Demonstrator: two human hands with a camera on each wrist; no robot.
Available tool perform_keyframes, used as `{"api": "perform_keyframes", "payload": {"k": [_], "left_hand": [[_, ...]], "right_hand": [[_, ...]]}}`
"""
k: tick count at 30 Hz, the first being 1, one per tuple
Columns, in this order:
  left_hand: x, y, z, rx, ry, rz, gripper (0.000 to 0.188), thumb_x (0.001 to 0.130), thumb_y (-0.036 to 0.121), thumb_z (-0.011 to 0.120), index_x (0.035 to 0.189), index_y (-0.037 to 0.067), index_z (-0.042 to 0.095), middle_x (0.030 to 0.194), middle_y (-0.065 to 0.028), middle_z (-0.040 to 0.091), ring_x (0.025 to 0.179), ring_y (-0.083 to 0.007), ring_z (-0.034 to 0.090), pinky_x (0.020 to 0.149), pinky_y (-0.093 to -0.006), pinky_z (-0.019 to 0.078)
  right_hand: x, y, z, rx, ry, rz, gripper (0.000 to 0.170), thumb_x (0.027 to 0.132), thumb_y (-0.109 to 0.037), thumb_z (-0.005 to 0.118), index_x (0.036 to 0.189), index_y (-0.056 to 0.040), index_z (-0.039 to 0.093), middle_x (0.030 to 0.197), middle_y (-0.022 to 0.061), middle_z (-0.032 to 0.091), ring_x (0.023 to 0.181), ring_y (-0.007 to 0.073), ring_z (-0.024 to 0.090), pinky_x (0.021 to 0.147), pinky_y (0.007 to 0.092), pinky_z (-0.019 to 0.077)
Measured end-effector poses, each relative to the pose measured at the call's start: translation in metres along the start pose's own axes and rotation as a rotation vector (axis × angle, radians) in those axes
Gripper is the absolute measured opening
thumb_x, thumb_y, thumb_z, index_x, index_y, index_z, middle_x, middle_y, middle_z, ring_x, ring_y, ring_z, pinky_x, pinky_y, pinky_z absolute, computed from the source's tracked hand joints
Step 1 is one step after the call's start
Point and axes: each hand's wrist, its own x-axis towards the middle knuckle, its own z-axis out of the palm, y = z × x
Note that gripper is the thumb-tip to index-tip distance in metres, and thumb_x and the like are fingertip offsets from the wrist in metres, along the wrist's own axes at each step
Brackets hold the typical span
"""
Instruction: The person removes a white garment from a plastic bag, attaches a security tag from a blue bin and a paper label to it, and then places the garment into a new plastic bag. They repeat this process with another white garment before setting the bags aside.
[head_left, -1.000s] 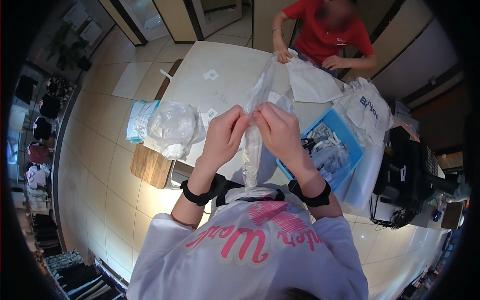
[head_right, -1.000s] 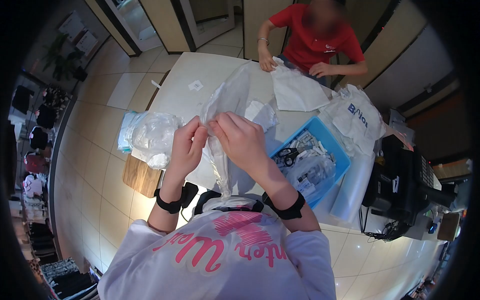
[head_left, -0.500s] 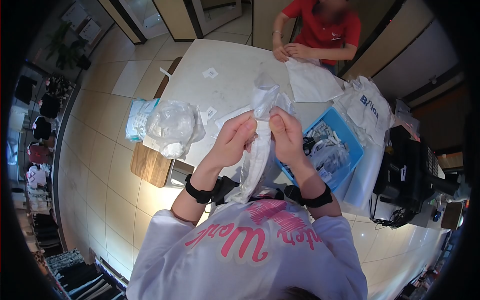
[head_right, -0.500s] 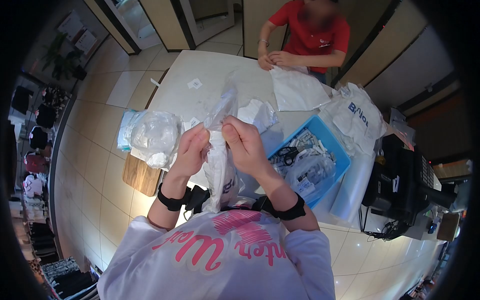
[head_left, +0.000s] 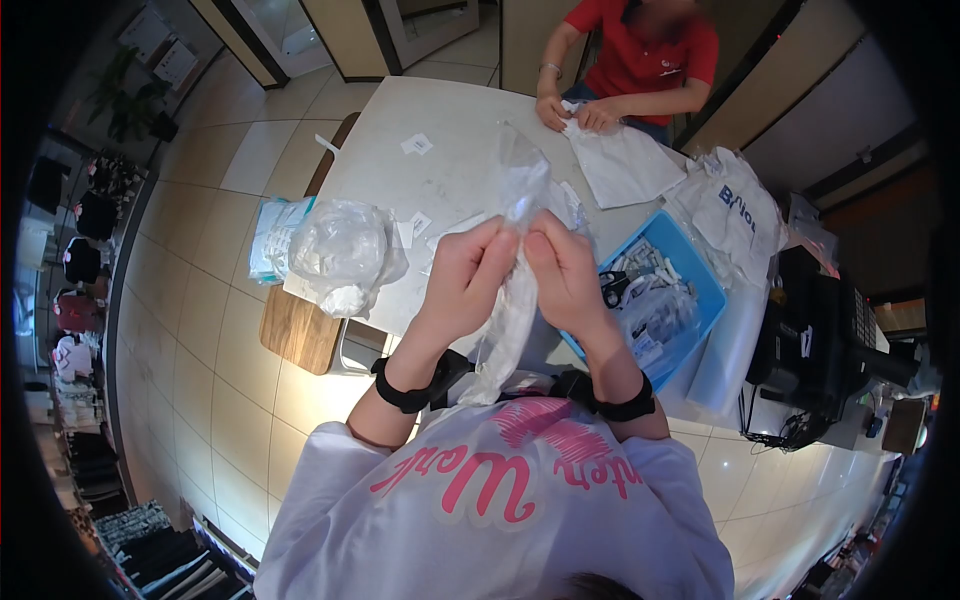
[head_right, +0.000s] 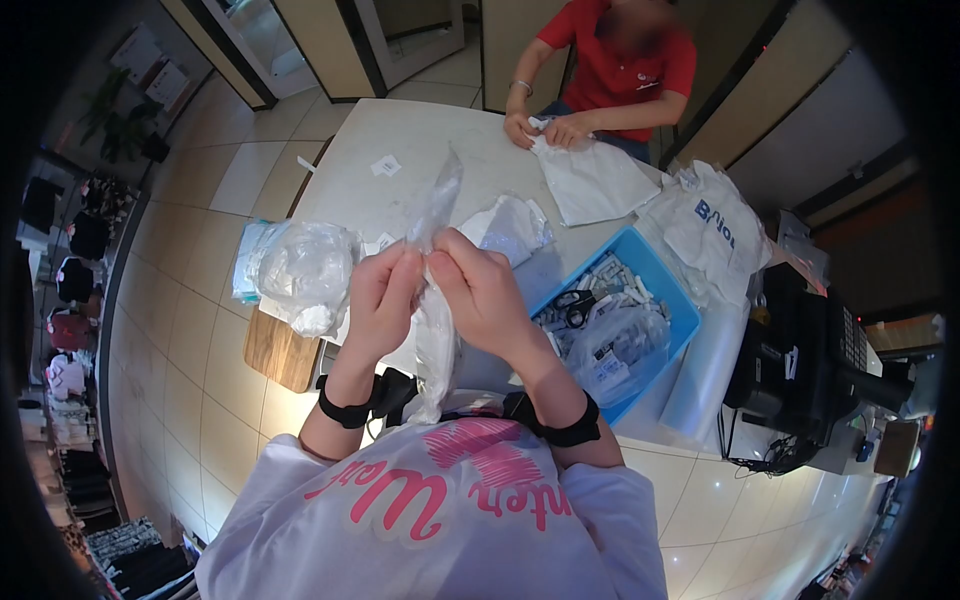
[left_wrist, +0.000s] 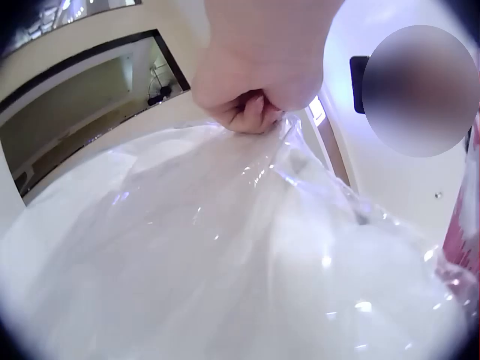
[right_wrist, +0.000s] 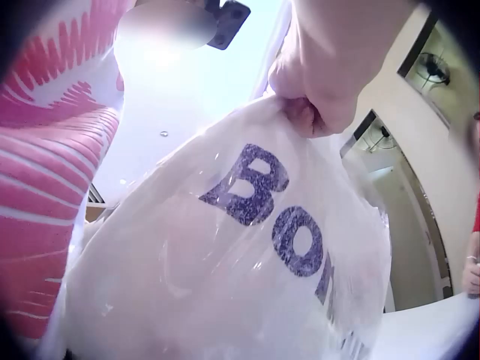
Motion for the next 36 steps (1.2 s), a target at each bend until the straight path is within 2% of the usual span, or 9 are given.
{"api": "perform_keyframes", "payload": {"k": [4, 9, 11, 13, 20, 28, 30, 33, 36], "left_hand": [[-0.006, -0.009, -0.004, -0.519, -0.119, -0.093, 0.03, 0.097, 0.018, 0.044, 0.07, 0.004, 0.044, 0.059, 0.0024, 0.039, 0.053, -0.0045, 0.034, 0.047, -0.0206, 0.0281], [-0.002, -0.009, -0.012, -0.451, -0.193, -0.123, 0.029, 0.095, 0.026, 0.047, 0.074, 0.005, 0.046, 0.06, 0.0024, 0.038, 0.052, -0.0056, 0.034, 0.046, -0.0203, 0.0266], [0.005, -0.008, -0.016, -0.384, -0.249, -0.096, 0.026, 0.096, 0.019, 0.047, 0.074, 0.005, 0.045, 0.061, 0.0017, 0.041, 0.053, -0.0056, 0.036, 0.047, -0.02, 0.0278], [0.011, -0.004, -0.016, 0.081, -0.078, 0.255, 0.026, 0.093, 0.018, 0.051, 0.072, 0.004, 0.045, 0.06, 0.0007, 0.04, 0.053, -0.007, 0.036, 0.048, -0.0222, 0.0291], [0.011, 0.004, -0.006, 0.128, -0.12, 0.207, 0.025, 0.093, 0.017, 0.05, 0.074, 0.003, 0.044, 0.06, 0.0003, 0.04, 0.055, -0.0081, 0.037, 0.051, -0.0232, 0.0308], [0.019, -0.018, -0.015, -0.844, -0.42, -0.056, 0.034, 0.096, 0.029, 0.045, 0.071, 0.007, 0.041, 0.059, 0.0012, 0.034, 0.053, -0.0083, 0.034, 0.048, -0.0234, 0.0269], [0.02, -0.017, -0.012, -0.751, -0.355, -0.058, 0.034, 0.096, 0.029, 0.045, 0.07, 0.007, 0.04, 0.059, 0.0012, 0.034, 0.053, -0.0083, 0.033, 0.048, -0.0238, 0.0272], [0.023, -0.011, -0.019, -0.474, -0.314, -0.019, 0.035, 0.096, 0.03, 0.045, 0.07, 0.007, 0.038, 0.059, 0.0014, 0.034, 0.053, -0.0083, 0.033, 0.049, -0.0238, 0.0278], [0.033, 0.001, -0.025, -0.247, -0.389, 0.046, 0.032, 0.096, 0.025, 0.045, 0.071, 0.005, 0.04, 0.06, 0.001, 0.035, 0.054, -0.0085, 0.033, 0.051, -0.0239, 0.0293]], "right_hand": [[-0.012, 0.008, -0.003, 0.38, -0.021, 0.119, 0.027, 0.097, -0.027, 0.046, 0.08, -0.0067, 0.044, 0.059, -0.0006, 0.041, 0.049, 0.0063, 0.04, 0.045, 0.0237, 0.0302], [-0.02, 0.01, -0.001, 0.649, 0.027, 0.302, 0.031, 0.099, -0.032, 0.04, 0.079, -0.0088, 0.043, 0.061, -0.0097, 0.036, 0.049, 0.0008, 0.029, 0.043, 0.0199, 0.0235], [-0.021, 0.005, -0.009, 0.596, -0.004, 0.381, 0.03, 0.098, -0.029, 0.045, 0.077, -0.0074, 0.044, 0.061, -0.0071, 0.041, 0.05, 0.0016, 0.034, 0.043, 0.0205, 0.0259], [-0.017, 0.001, -0.016, 0.482, -0.064, 0.322, 0.028, 0.096, -0.025, 0.048, 0.075, -0.0064, 0.044, 0.061, -0.004, 0.043, 0.049, 0.0037, 0.037, 0.043, 0.022, 0.0279], [0.013, -0.015, -0.025, -0.137, -0.065, -0.104, 0.019, 0.088, -0.012, 0.057, 0.075, -0.002, 0.047, 0.062, 0.0088, 0.042, 0.05, 0.0152, 0.041, 0.047, 0.0281, 0.0338], [-0.019, 0.021, -0.023, 0.571, -0.107, 0.324, 0.022, 0.095, -0.02, 0.048, 0.082, -0.0022, 0.048, 0.068, -0.002, 0.041, 0.062, 0.0074, 0.038, 0.055, 0.0223, 0.0321], [-0.018, 0.021, -0.028, 0.62, -0.138, 0.346, 0.023, 0.096, -0.021, 0.046, 0.084, -0.0024, 0.048, 0.07, -0.0036, 0.041, 0.064, 0.0064, 0.038, 0.056, 0.0218, 0.0321], [0.007, 0.005, -0.037, 0.3, -0.158, 0.109, 0.019, 0.094, -0.022, 0.051, 0.087, -0.0035, 0.05, 0.074, -0.0016, 0.045, 0.068, 0.0083, 0.04, 0.062, 0.0227, 0.0353], [0.033, -0.005, -0.039, 0.25, 0.214, -0.176, 0.017, 0.088, -0.02, 0.058, 0.088, -0.0039, 0.052, 0.079, 0.0013, 0.05, 0.074, 0.0137, 0.047, 0.07, 0.0266, 0.0394]]}}
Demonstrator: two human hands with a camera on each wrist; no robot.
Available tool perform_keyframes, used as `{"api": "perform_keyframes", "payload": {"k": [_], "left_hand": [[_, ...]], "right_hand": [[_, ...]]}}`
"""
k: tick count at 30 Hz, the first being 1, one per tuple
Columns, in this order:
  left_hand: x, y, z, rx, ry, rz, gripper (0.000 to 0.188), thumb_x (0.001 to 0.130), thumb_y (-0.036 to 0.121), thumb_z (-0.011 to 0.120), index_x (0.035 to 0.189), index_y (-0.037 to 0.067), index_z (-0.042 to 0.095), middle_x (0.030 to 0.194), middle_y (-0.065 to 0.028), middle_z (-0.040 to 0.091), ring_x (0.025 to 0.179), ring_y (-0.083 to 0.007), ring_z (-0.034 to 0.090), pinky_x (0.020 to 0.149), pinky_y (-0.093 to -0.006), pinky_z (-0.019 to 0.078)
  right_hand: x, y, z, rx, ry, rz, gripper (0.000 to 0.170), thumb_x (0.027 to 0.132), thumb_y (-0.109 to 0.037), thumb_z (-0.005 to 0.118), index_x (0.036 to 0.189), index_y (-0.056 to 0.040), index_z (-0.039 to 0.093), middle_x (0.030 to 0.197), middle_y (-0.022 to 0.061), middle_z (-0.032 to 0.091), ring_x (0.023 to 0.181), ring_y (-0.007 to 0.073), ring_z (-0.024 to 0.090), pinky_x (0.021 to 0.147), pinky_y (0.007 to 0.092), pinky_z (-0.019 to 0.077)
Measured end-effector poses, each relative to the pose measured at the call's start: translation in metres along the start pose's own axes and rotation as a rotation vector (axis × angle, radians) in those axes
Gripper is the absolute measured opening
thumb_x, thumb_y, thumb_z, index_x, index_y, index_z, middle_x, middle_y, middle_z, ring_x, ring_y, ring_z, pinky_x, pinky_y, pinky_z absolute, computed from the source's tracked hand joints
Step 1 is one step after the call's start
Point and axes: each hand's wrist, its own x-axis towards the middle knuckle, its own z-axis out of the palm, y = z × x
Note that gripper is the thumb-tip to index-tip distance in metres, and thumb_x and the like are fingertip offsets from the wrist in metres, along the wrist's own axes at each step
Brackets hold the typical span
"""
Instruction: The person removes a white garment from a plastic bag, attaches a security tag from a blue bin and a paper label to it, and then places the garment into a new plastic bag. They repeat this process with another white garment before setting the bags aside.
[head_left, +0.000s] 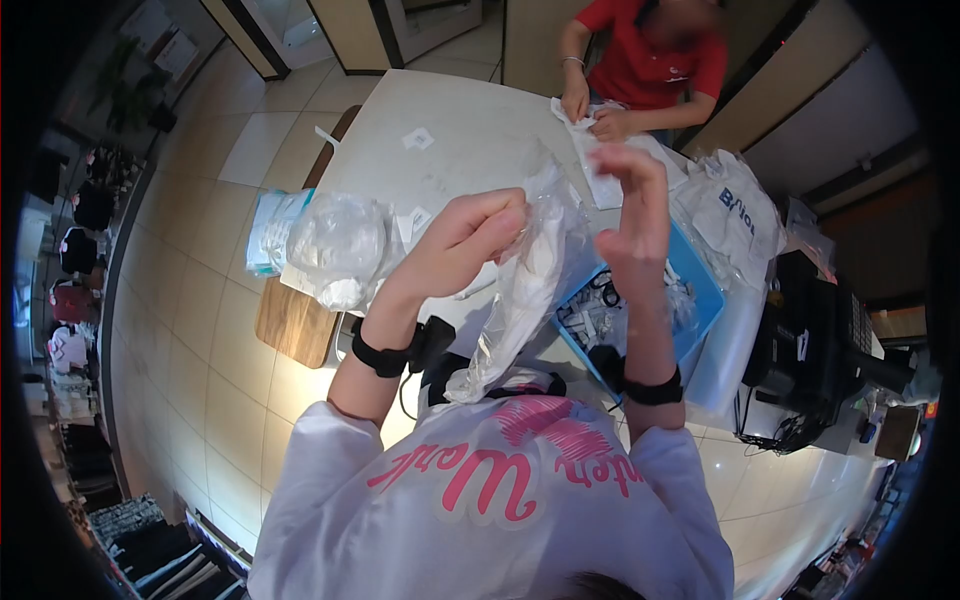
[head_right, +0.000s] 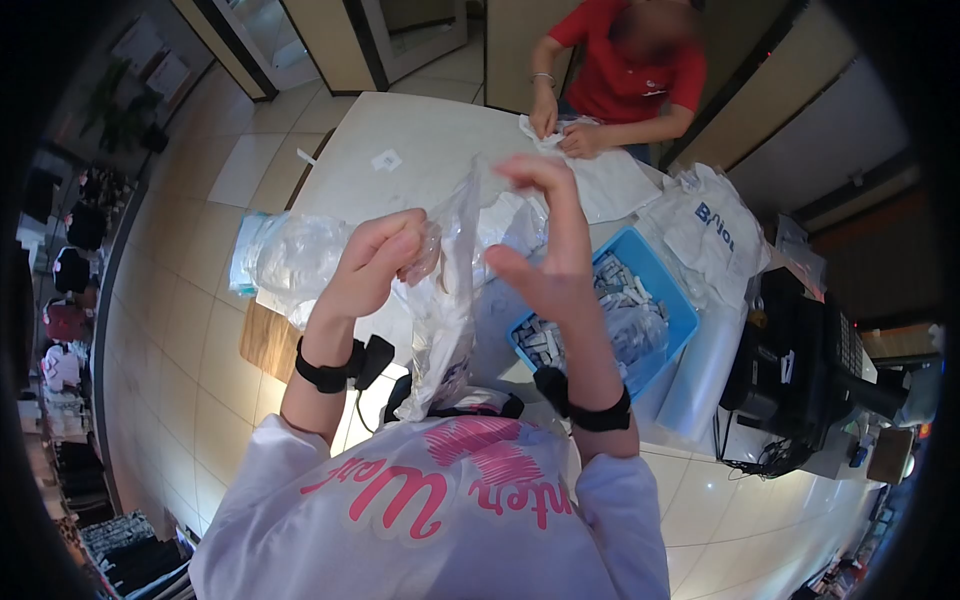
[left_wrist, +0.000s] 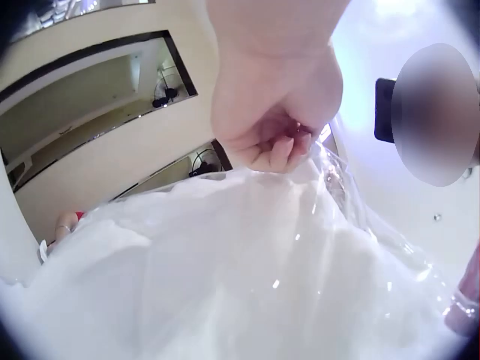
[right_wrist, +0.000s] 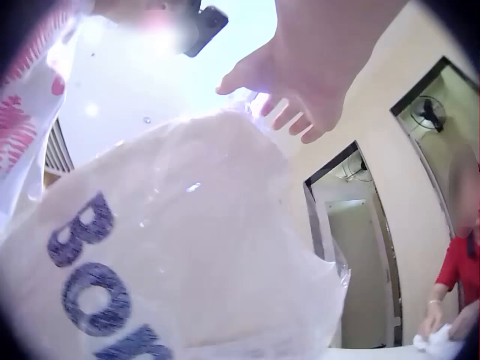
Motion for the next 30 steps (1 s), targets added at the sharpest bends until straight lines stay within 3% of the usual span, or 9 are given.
{"api": "perform_keyframes", "payload": {"k": [2, 5, 8, 11, 14, 20, 21, 23, 30], "left_hand": [[0.005, 0.005, -0.006, 0.047, -0.063, 0.01, 0.03, 0.096, 0.02, 0.045, 0.071, 0.004, 0.043, 0.062, 0.0005, 0.036, 0.055, -0.0087, 0.033, 0.052, -0.0243, 0.0304], [0.009, 0.011, -0.019, 0.427, -0.051, 0.047, 0.026, 0.091, 0.018, 0.055, 0.072, 0.004, 0.046, 0.06, -0.0038, 0.041, 0.053, -0.0123, 0.04, 0.051, -0.0266, 0.034], [0.013, 0.012, -0.027, 0.936, 0.213, 0.206, 0.024, 0.082, 0.02, 0.068, 0.074, 0.003, 0.052, 0.059, -0.0083, 0.049, 0.052, -0.0218, 0.048, 0.051, -0.0296, 0.0397], [-0.001, 0.02, -0.006, 0.909, 0.483, 0.307, 0.024, 0.084, 0.021, 0.065, 0.076, 0.002, 0.052, 0.06, -0.0091, 0.051, 0.053, -0.0219, 0.052, 0.051, -0.0308, 0.0409], [-0.026, 0.01, -0.005, 0.824, 0.147, -0.169, 0.02, 0.087, 0.016, 0.062, 0.078, 0.001, 0.052, 0.062, -0.0041, 0.052, 0.055, -0.0123, 0.05, 0.051, -0.0246, 0.04], [-0.034, -0.02, 0.005, 0.495, 0.274, -0.217, 0.023, 0.094, 0.018, 0.05, 0.079, 0.001, 0.053, 0.064, -0.0027, 0.052, 0.061, -0.0098, 0.05, 0.058, -0.0252, 0.0415], [-0.035, -0.023, 0.005, 0.436, 0.293, -0.184, 0.024, 0.095, 0.018, 0.049, 0.08, 0.0, 0.052, 0.065, -0.0026, 0.052, 0.063, -0.0097, 0.05, 0.061, -0.0252, 0.0418], [-0.035, -0.025, 0.006, 0.445, 0.261, -0.193, 0.024, 0.095, 0.018, 0.048, 0.081, 0.0, 0.052, 0.068, -0.0028, 0.053, 0.067, -0.0095, 0.05, 0.064, -0.0246, 0.0417], [-0.041, -0.044, 0.005, 0.114, 0.263, -0.162, 0.015, 0.094, 0.014, 0.049, 0.085, 0.002, 0.052, 0.076, -0.005, 0.051, 0.075, -0.0101, 0.05, 0.07, -0.0252, 0.0425]], "right_hand": [[0.02, -0.011, 0.002, -0.415, -0.337, -0.218, 0.017, 0.083, -0.017, 0.063, 0.09, -0.0039, 0.054, 0.084, 0.0071, 0.054, 0.081, 0.0236, 0.053, 0.076, 0.033, 0.0417], [0.026, 0.01, -0.007, -0.408, -0.551, -0.088, 0.016, 0.081, -0.014, 0.063, 0.09, -0.0035, 0.055, 0.085, 0.0113, 0.056, 0.084, 0.0294, 0.055, 0.075, 0.0355, 0.0432], [0.024, 0.015, -0.001, -0.533, -0.516, 0.021, 0.015, 0.082, -0.013, 0.062, 0.091, -0.0031, 0.056, 0.083, 0.0126, 0.057, 0.082, 0.0298, 0.056, 0.072, 0.0345, 0.044], [0.014, 0.02, 0.011, -0.549, -0.365, -0.009, 0.013, 0.082, -0.012, 0.061, 0.09, -0.0027, 0.056, 0.082, 0.0117, 0.058, 0.079, 0.0287, 0.057, 0.071, 0.0335, 0.0446], [0.012, 0.021, 0.014, -0.472, -0.299, 0.03, 0.014, 0.081, -0.012, 0.062, 0.088, -0.0028, 0.055, 0.081, 0.0121, 0.058, 0.08, 0.0279, 0.057, 0.072, 0.0332, 0.0446], [-0.023, 0.026, 0.005, -0.359, 0.033, -0.015, 0.021, 0.08, -0.015, 0.065, 0.093, -0.0006, 0.055, 0.081, 0.0147, 0.059, 0.077, 0.0257, 0.059, 0.069, 0.0329, 0.0452], [-0.031, 0.024, 0.005, -0.36, 0.028, -0.009, 0.021, 0.08, -0.015, 0.065, 0.093, -0.0006, 0.055, 0.081, 0.0147, 0.059, 0.077, 0.0257, 0.059, 0.069, 0.0329, 0.0452], [-0.047, 0.018, 0.008, -0.487, -0.498, 0.315, 0.026, 0.085, -0.014, 0.06, 0.102, 0.0042, 0.055, 0.079, 0.0162, 0.058, 0.07, 0.0226, 0.057, 0.065, 0.0316, 0.0445], [-0.072, 0.026, 0.018, -0.263, -0.283, 0.574, 0.027, 0.094, -0.014, 0.047, 0.107, 0.0096, 0.052, 0.073, 0.0139, 0.056, 0.066, 0.0145, 0.051, 0.062, 0.0298, 0.0431]]}}
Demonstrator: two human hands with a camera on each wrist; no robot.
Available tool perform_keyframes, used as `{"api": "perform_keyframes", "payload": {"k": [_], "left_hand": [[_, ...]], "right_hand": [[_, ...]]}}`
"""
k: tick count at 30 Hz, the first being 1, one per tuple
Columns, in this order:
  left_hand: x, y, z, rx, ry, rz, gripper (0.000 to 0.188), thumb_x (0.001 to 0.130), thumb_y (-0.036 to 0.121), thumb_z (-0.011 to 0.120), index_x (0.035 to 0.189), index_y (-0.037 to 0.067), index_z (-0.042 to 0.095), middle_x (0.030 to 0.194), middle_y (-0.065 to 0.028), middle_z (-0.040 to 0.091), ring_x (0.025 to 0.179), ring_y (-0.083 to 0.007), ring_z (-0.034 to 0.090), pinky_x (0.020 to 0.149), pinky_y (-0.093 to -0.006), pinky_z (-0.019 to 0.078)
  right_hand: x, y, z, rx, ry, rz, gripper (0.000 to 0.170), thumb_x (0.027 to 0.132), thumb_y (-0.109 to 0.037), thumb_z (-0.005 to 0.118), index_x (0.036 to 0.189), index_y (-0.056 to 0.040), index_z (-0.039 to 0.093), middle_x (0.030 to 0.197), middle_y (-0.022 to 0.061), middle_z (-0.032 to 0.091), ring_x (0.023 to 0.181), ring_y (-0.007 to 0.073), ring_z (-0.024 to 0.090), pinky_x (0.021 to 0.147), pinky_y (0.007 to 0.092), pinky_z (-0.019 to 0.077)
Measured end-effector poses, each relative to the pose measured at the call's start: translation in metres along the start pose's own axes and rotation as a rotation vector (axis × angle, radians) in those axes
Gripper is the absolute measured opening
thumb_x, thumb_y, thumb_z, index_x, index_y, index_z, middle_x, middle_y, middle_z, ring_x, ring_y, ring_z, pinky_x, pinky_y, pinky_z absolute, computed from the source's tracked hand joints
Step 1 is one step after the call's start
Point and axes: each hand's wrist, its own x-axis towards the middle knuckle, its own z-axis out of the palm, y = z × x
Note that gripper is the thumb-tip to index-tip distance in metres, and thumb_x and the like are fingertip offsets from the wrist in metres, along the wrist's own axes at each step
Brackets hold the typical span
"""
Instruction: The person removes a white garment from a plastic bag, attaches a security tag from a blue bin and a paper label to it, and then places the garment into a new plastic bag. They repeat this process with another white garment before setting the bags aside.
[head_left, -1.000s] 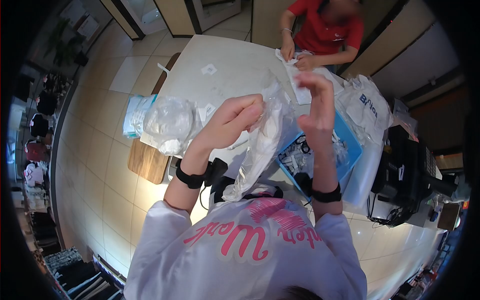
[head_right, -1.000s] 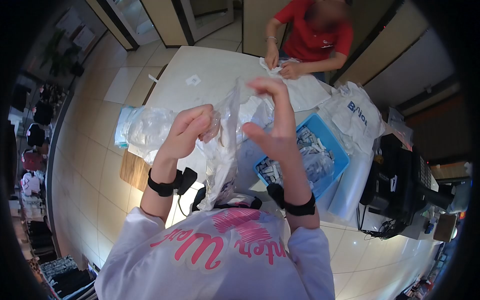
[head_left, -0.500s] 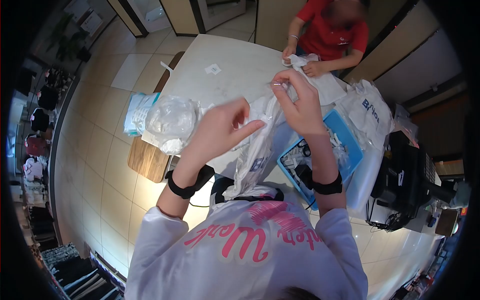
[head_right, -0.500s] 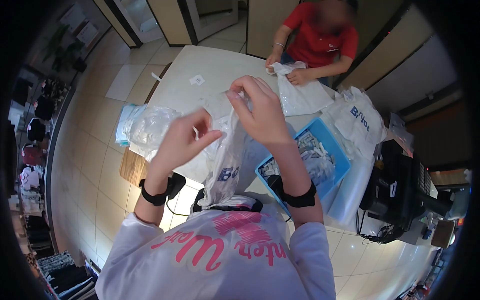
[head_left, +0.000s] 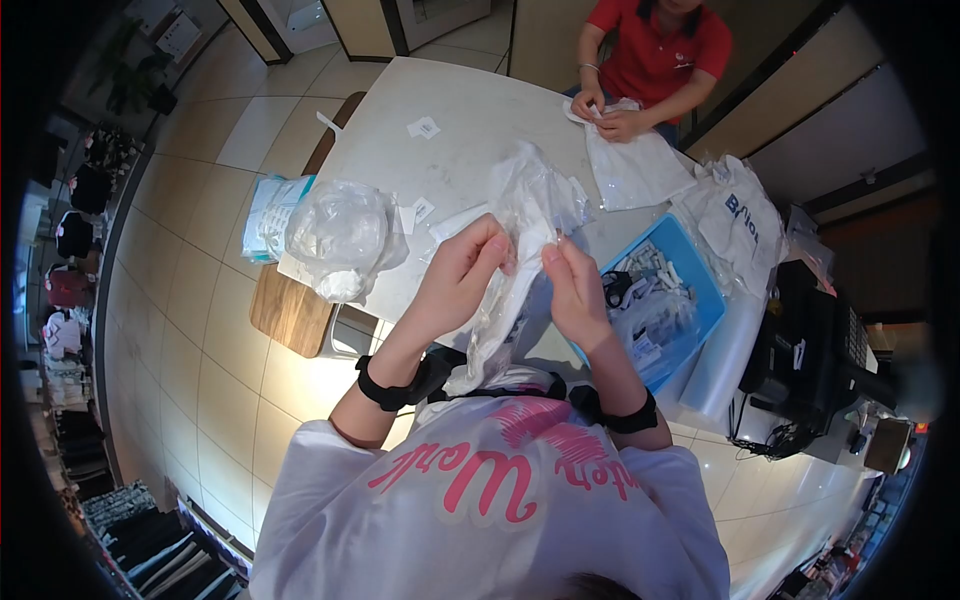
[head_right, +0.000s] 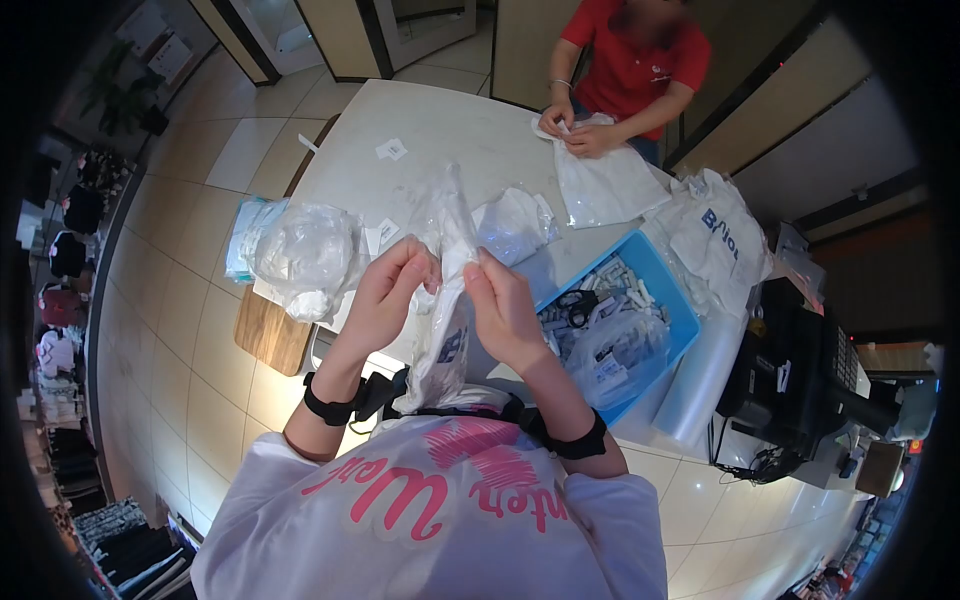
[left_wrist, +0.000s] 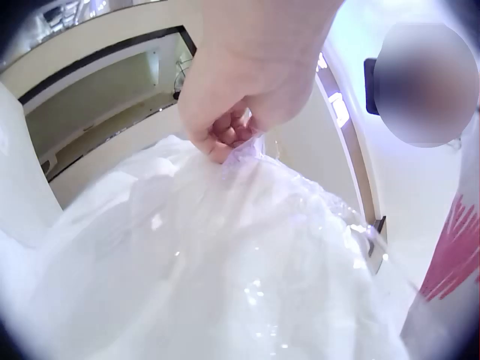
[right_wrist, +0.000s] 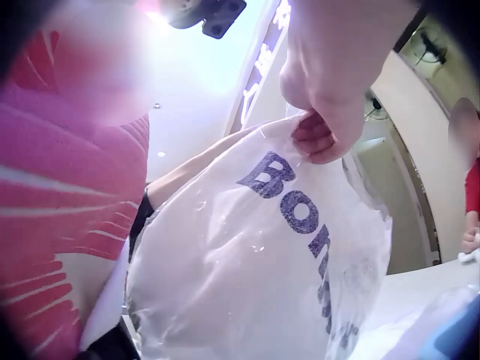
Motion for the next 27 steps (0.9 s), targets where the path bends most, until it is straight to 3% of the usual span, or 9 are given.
{"api": "perform_keyframes", "payload": {"k": [4, 6, 9, 10, 12, 15, 22, 25, 27], "left_hand": [[0.004, 0.005, 0.007, 0.351, 0.162, 0.104, 0.011, 0.085, 0.007, 0.059, 0.081, 0.001, 0.05, 0.084, -0.0087, 0.055, 0.075, -0.0202, 0.054, 0.071, -0.0287, 0.0431], [0.003, 0.006, 0.008, 0.668, 0.342, 0.422, 0.014, 0.077, 0.003, 0.066, 0.082, 0.003, 0.053, 0.101, -0.0106, 0.054, 0.084, -0.0246, 0.054, 0.072, -0.0327, 0.0442], [0.003, 0.007, 0.013, 0.574, 0.513, 0.533, 0.021, 0.07, 0.001, 0.072, 0.082, 0.008, 0.056, 0.116, -0.0111, 0.051, 0.097, -0.0266, 0.049, 0.081, -0.0341, 0.0427], [0.003, 0.009, 0.01, 0.574, 0.511, 0.534, 0.021, 0.07, 0.001, 0.072, 0.082, 0.008, 0.056, 0.116, -0.0111, 0.051, 0.097, -0.0266, 0.049, 0.081, -0.0341, 0.0427], [0.004, 0.016, 0.001, 0.966, 0.339, 0.557, 0.018, 0.068, 0.002, 0.071, 0.08, 0.009, 0.06, 0.126, -0.0106, 0.05, 0.103, -0.0294, 0.046, 0.083, -0.0361, 0.0423], [0.004, 0.022, -0.003, 1.108, 0.226, 0.472, 0.014, 0.068, 0.006, 0.069, 0.08, 0.009, 0.062, 0.132, -0.008, 0.047, 0.102, -0.0309, 0.046, 0.087, -0.0385, 0.0406], [0.004, 0.019, -0.018, 0.829, 0.086, 0.324, 0.018, 0.068, 0.008, 0.074, 0.086, 0.009, 0.069, 0.128, -0.005, 0.05, 0.1, -0.0244, 0.046, 0.082, -0.034, 0.0429], [0.004, 0.018, -0.026, 0.58, 0.129, 0.305, 0.018, 0.067, 0.009, 0.075, 0.084, 0.007, 0.07, 0.112, -0.0045, 0.055, 0.09, -0.0189, 0.049, 0.08, -0.0316, 0.0414], [0.004, 0.018, -0.029, 0.312, 0.295, 0.249, 0.015, 0.069, 0.008, 0.077, 0.082, 0.005, 0.07, 0.099, -0.0033, 0.054, 0.083, -0.0138, 0.049, 0.071, -0.0273, 0.0414]], "right_hand": [[0.0, 0.014, 0.007, 0.086, 0.115, -0.012, 0.019, 0.094, -0.013, 0.048, 0.097, 0.0055, 0.053, 0.072, 0.0113, 0.057, 0.066, 0.0108, 0.052, 0.06, 0.0271, 0.0432], [0.002, 0.014, 0.007, 0.067, 0.103, -0.003, 0.018, 0.094, -0.013, 0.049, 0.093, 0.0043, 0.053, 0.072, 0.0108, 0.058, 0.067, 0.0096, 0.053, 0.06, 0.0263, 0.0442], [0.002, 0.008, 0.01, 0.13, 0.079, -0.073, 0.017, 0.094, -0.012, 0.05, 0.086, 0.0032, 0.05, 0.072, 0.0105, 0.057, 0.068, 0.0094, 0.057, 0.06, 0.0262, 0.048], [0.004, 0.009, 0.011, 0.151, 0.068, -0.042, 0.017, 0.094, -0.012, 0.051, 0.086, 0.0036, 0.05, 0.072, 0.0108, 0.057, 0.068, 0.0114, 0.059, 0.06, 0.0277, 0.0498], [0.005, 0.009, 0.013, 0.172, 0.055, -0.013, 0.018, 0.094, -0.012, 0.051, 0.086, 0.0041, 0.05, 0.072, 0.0112, 0.057, 0.068, 0.0135, 0.061, 0.061, 0.0291, 0.0516], [0.003, 0.005, 0.015, 0.131, 0.041, -0.04, 0.017, 0.094, -0.011, 0.051, 0.086, 0.0042, 0.05, 0.074, 0.0114, 0.057, 0.068, 0.0163, 0.062, 0.06, 0.0298, 0.052], [0.0, 0.012, 0.011, 0.076, -0.007, -0.084, 0.016, 0.092, -0.011, 0.054, 0.086, 0.003, 0.05, 0.079, 0.0125, 0.059, 0.069, 0.0179, 0.063, 0.063, 0.0297, 0.0514], [-0.001, 0.014, -0.003, 0.118, -0.086, -0.041, 0.016, 0.09, -0.012, 0.058, 0.086, 0.0019, 0.051, 0.079, 0.0124, 0.059, 0.07, 0.017, 0.063, 0.062, 0.0285, 0.0503], [-0.001, 0.008, -0.015, 0.139, -0.11, -0.046, 0.017, 0.088, -0.013, 0.06, 0.086, 0.0012, 0.052, 0.08, 0.0123, 0.059, 0.071, 0.0161, 0.063, 0.062, 0.0277, 0.0497]]}}
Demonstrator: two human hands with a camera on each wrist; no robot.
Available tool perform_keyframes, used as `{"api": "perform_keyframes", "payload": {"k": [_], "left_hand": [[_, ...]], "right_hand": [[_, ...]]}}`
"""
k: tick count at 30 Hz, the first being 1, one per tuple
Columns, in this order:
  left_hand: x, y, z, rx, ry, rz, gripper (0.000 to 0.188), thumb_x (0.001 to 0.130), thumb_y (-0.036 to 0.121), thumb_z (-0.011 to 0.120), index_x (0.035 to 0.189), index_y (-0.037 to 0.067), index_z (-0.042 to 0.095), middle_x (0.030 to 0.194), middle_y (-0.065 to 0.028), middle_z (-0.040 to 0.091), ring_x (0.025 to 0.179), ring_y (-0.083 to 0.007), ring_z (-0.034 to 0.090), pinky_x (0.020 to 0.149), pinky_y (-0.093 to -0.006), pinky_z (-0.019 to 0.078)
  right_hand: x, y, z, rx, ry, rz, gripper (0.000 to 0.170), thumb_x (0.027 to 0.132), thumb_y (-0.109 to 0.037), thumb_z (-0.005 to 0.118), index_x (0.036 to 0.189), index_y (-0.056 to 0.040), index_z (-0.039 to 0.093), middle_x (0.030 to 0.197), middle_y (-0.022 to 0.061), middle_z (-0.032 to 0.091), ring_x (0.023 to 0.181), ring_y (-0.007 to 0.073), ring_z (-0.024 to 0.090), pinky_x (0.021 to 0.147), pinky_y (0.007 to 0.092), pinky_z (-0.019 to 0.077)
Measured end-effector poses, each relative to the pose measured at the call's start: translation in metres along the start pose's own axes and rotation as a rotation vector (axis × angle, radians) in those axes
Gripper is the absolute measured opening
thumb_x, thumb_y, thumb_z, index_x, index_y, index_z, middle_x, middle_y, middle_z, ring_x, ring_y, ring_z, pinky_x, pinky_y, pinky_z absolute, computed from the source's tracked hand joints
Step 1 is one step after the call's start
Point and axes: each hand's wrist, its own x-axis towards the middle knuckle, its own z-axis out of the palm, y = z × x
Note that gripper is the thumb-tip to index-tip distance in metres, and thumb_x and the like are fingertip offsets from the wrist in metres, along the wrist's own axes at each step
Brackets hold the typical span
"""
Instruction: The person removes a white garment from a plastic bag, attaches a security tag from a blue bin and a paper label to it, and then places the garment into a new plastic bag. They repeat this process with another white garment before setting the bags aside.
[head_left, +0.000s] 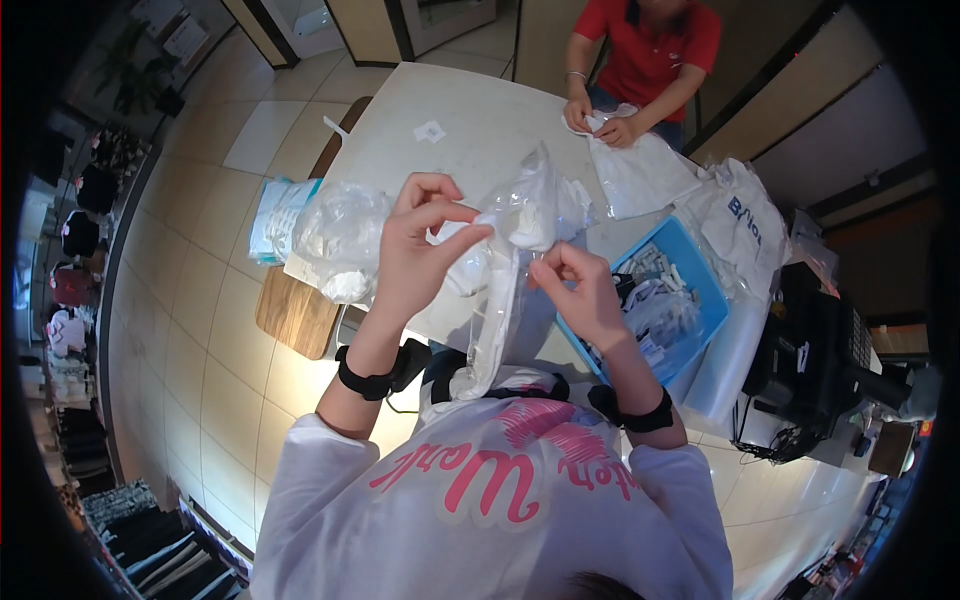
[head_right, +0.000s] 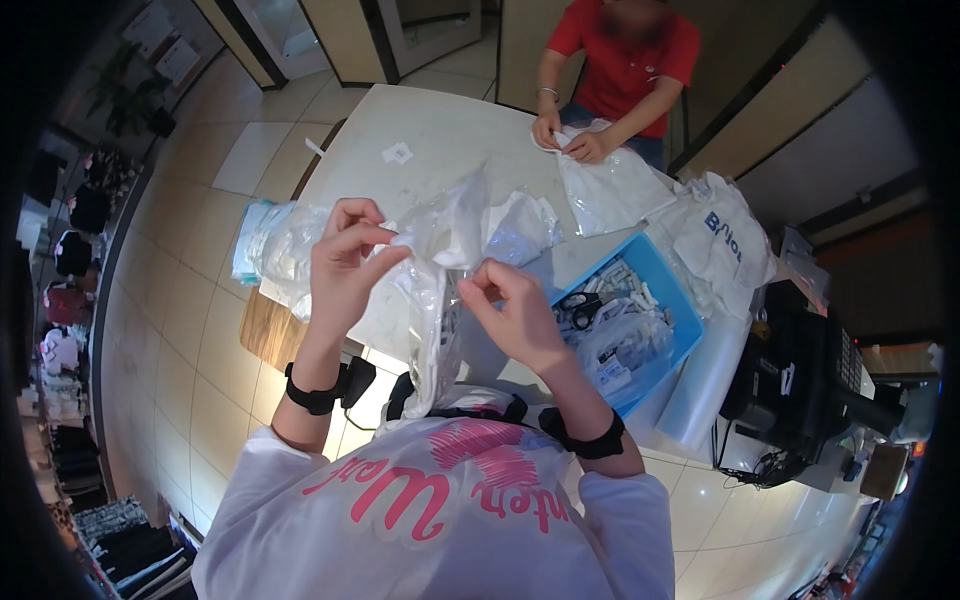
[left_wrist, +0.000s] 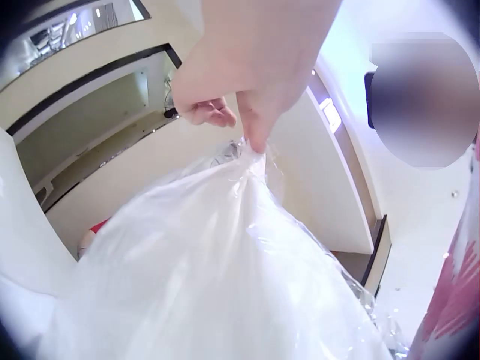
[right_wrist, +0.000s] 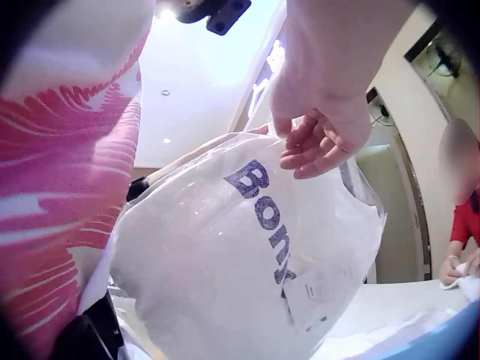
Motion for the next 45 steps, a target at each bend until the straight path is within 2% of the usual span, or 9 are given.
{"api": "perform_keyframes", "payload": {"k": [3, 8, 10, 17, 22, 25, 28, 35, 45], "left_hand": [[0.011, 0.018, -0.009, -0.067, -0.161, 0.05, 0.012, 0.075, 0.006, 0.073, 0.085, 0.003, 0.068, 0.09, -0.003, 0.052, 0.076, -0.0121, 0.05, 0.063, -0.0248, 0.0401], [0.043, 0.046, -0.019, 0.109, -0.609, 0.273, 0.01, 0.078, 0.002, 0.068, 0.088, 0.002, 0.065, 0.089, -0.0044, 0.052, 0.078, -0.0148, 0.052, 0.066, -0.0264, 0.0413], [0.058, 0.048, -0.02, 0.165, -0.714, 0.362, 0.01, 0.081, 0.005, 0.066, 0.09, 0.003, 0.063, 0.089, -0.0053, 0.051, 0.079, -0.0181, 0.053, 0.067, -0.028, 0.043], [0.09, 0.032, -0.039, 0.936, -0.467, 0.488, 0.015, 0.08, 0.006, 0.06, 0.094, 0.008, 0.057, 0.092, -0.0066, 0.055, 0.079, -0.0251, 0.061, 0.061, -0.0344, 0.0494], [0.039, 0.027, -0.015, 0.844, -0.587, 0.477, 0.02, 0.08, 0.002, 0.058, 0.099, 0.008, 0.053, 0.09, -0.0077, 0.056, 0.074, -0.0282, 0.06, 0.06, -0.0362, 0.0486], [0.021, 0.029, -0.016, 0.65, -0.497, 0.233, 0.02, 0.081, -0.001, 0.057, 0.099, 0.005, 0.052, 0.09, -0.0088, 0.059, 0.073, -0.027, 0.063, 0.063, -0.0338, 0.0509], [0.013, 0.032, -0.019, 0.342, -0.377, -0.091, 0.012, 0.088, 0.001, 0.053, 0.1, 0.002, 0.052, 0.091, -0.009, 0.061, 0.072, -0.0195, 0.063, 0.065, -0.0298, 0.0507], [-0.024, 0.005, -0.01, 0.029, -0.171, -0.216, 0.01, 0.093, 0.007, 0.049, 0.098, -0.002, 0.051, 0.086, -0.0065, 0.061, 0.076, -0.0116, 0.059, 0.067, -0.0244, 0.0489], [-0.046, -0.02, 0.023, -0.147, 0.013, -0.172, 0.019, 0.08, -0.002, 0.067, 0.094, 0.0, 0.055, 0.098, -0.0056, 0.054, 0.082, -0.0093, 0.055, 0.07, -0.022, 0.0491]], "right_hand": [[0.003, -0.035, -0.022, -0.379, -0.175, 0.1, 0.02, 0.084, -0.015, 0.065, 0.085, 0.0002, 0.053, 0.083, 0.0113, 0.061, 0.075, 0.015, 0.062, 0.064, 0.0269, 0.0486], [0.069, -0.074, -0.042, -0.48, 0.18, -0.658, 0.026, 0.077, -0.017, 0.068, 0.095, -0.0014, 0.057, 0.09, 0.0075, 0.062, 0.079, 0.0206, 0.061, 0.069, 0.0314, 0.0481], [0.093, -0.072, -0.035, -0.353, -0.244, -0.687, 0.027, 0.08, -0.018, 0.063, 0.102, -0.0033, 0.058, 0.087, 0.0088, 0.063, 0.077, 0.0259, 0.062, 0.07, 0.0343, 0.0482], [0.079, -0.046, -0.017, -0.713, 0.052, -0.16, 0.022, 0.085, -0.022, 0.058, 0.1, -0.0059, 0.059, 0.079, 0.0152, 0.064, 0.08, 0.0337, 0.064, 0.072, 0.0394, 0.0491], [0.036, -0.057, 0.0, -0.757, -0.468, 0.204, 0.024, 0.085, -0.023, 0.059, 0.103, -0.007, 0.056, 0.085, 0.0141, 0.065, 0.081, 0.0305, 0.065, 0.071, 0.0363, 0.0511], [0.035, -0.036, 0.003, -0.379, -0.149, -0.133, 0.027, 0.084, -0.02, 0.06, 0.107, -0.0073, 0.055, 0.089, 0.012, 0.064, 0.078, 0.0297, 0.064, 0.07, 0.036, 0.0513], [0.031, -0.025, 0.01, -0.218, -0.225, 0.014, 0.028, 0.083, -0.019, 0.061, 0.109, -0.0083, 0.056, 0.095, 0.0099, 0.063, 0.077, 0.0278, 0.064, 0.069, 0.035, 0.0513], [0.006, -0.011, 0.032, -0.591, 0.026, -0.162, 0.024, 0.083, -0.009, 0.062, 0.106, -0.0018, 0.058, 0.08, 0.0072, 0.056, 0.058, 0.0187, 0.056, 0.054, 0.0278, 0.0458], [0.008, 0.0, 0.041, -0.168, 0.096, -0.14, 0.007, 0.085, -0.006, 0.057, 0.088, 0.0006, 0.055, 0.077, 0.0092, 0.052, 0.06, 0.019, 0.052, 0.055, 0.0287, 0.0409]]}}
